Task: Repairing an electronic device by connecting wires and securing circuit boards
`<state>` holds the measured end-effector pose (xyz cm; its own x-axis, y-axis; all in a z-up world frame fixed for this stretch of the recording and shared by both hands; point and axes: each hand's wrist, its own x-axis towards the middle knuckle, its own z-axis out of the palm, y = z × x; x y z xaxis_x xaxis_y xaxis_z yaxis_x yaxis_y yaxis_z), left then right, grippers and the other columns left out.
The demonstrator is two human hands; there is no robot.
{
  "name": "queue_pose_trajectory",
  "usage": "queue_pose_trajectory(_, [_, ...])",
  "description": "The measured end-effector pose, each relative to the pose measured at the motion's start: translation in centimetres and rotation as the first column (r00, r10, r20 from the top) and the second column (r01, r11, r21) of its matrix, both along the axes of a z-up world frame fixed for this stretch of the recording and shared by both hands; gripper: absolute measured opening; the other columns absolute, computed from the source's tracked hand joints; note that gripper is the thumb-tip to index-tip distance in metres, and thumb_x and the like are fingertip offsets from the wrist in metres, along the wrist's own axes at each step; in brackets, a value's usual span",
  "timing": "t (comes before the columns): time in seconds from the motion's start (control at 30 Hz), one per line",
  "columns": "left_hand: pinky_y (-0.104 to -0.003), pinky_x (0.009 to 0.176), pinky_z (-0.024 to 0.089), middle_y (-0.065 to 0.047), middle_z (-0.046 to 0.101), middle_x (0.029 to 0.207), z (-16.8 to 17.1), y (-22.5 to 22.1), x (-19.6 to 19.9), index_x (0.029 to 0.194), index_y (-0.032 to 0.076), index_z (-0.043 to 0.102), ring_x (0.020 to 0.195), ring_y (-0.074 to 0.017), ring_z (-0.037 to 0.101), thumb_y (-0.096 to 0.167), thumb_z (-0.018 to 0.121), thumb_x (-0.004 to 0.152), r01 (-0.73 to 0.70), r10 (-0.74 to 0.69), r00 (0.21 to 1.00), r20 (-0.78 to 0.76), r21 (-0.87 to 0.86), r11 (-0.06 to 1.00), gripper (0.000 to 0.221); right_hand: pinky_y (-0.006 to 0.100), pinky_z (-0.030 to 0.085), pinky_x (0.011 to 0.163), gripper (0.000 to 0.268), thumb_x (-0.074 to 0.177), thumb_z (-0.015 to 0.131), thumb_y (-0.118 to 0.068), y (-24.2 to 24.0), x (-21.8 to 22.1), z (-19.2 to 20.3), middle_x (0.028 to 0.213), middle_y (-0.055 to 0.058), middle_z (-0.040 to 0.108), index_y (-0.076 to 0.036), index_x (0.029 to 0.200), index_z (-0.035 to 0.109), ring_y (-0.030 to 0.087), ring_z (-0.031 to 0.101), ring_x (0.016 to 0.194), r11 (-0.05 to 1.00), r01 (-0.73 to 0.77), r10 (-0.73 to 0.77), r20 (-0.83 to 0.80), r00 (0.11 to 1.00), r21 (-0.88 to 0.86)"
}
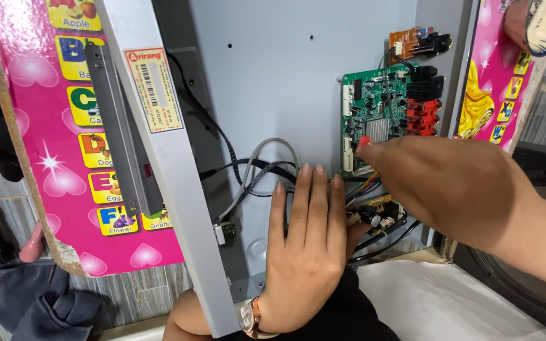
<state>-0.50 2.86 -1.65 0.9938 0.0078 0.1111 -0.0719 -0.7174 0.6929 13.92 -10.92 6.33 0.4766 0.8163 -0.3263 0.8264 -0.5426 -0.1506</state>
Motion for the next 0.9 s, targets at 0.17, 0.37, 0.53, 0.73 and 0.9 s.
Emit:
queue_pose_trajectory(0.17, [-0.059, 0.116, 0.035, -0.032, 0.058, 0.141, 0.1, -0.1, 0.0, 0.134, -0.012, 0.06, 0.139, -0.0424, 0.053, 0.031, 0.069, 0.1, -0.007, 0.007, 1.0, 0.003, -0.006, 1.0, 0.056, 0.023, 0.055, 0.055, 0.037, 0.09, 0.072, -0.015, -1.4, 1.6, -0.4, 0.123, 0.006, 0.079, -0.008, 0.126, 0.072, 0.016, 0.076, 0.087, 0.906, -0.417, 0.421, 0.267, 0.867, -0.072])
queue_pose_trajectory(0.37, [-0.06, 0.118, 0.033, -0.034, 0.055, 0.143, 0.0, -0.3, -0.1, 0.135, -0.011, 0.059, 0.14, -0.0425, 0.051, 0.033, 0.073, 0.097, -0.005, 0.005, 1.0, -0.002, 0.002, 1.0, 0.06, 0.03, 0.056, 0.069, 0.021, 0.095, 0.077, -0.008, -0.5, 1.6, -0.6, 0.113, 0.013, 0.075, -0.001, 0.114, 0.081, 0.021, 0.072, 0.089, 0.852, -0.517, 0.447, 0.4, 0.8, 0.081])
queue_pose_trajectory(0.53, [-0.059, 0.118, 0.032, -0.033, 0.056, 0.143, 0.0, -0.3, -0.2, 0.136, -0.01, 0.059, 0.14, -0.0424, 0.052, 0.034, 0.076, 0.095, 0.003, -0.003, 1.0, -0.007, 0.017, 1.0, 0.062, 0.027, 0.045, 0.051, 0.026, 0.091, 0.075, -0.003, -1.1, -0.2, -2.1, 0.11, 0.011, 0.078, 0.001, 0.117, 0.074, 0.019, 0.071, 0.079, 0.934, -0.171, 0.129, 0.148, 0.981, 0.314])
queue_pose_trajectory(0.73, [-0.061, 0.119, 0.029, -0.035, 0.055, 0.144, 0.1, -0.2, -0.2, 0.138, -0.011, 0.057, 0.141, -0.0448, 0.05, 0.029, 0.074, 0.094, 0.039, -0.039, 0.999, -0.031, 0.007, 0.999, 0.063, 0.027, 0.045, 0.057, 0.023, 0.075, 0.076, 0.015, -0.2, -1.7, -2.6, 0.086, 0.014, 0.075, 0.006, 0.096, 0.077, 0.019, 0.064, 0.067, 0.837, 0.419, -0.384, -0.167, 0.908, 0.352])
queue_pose_trajectory(0.9, [-0.06, 0.118, 0.032, -0.033, 0.056, 0.143, 0.1, -0.4, -0.1, 0.138, -0.01, 0.057, 0.14, -0.0434, 0.052, 0.033, 0.073, 0.097, 0.019, -0.018, 1.0, -0.018, 0.037, 0.999, 0.061, 0.035, 0.041, 0.088, 0.028, 0.073, 0.076, 0.009, -0.9, -1.9, -3.2, 0.092, 0.007, 0.07, -0.001, 0.098, 0.078, 0.023, 0.059, 0.093, 0.863, 0.394, -0.379, -0.112, 0.919, 0.317])
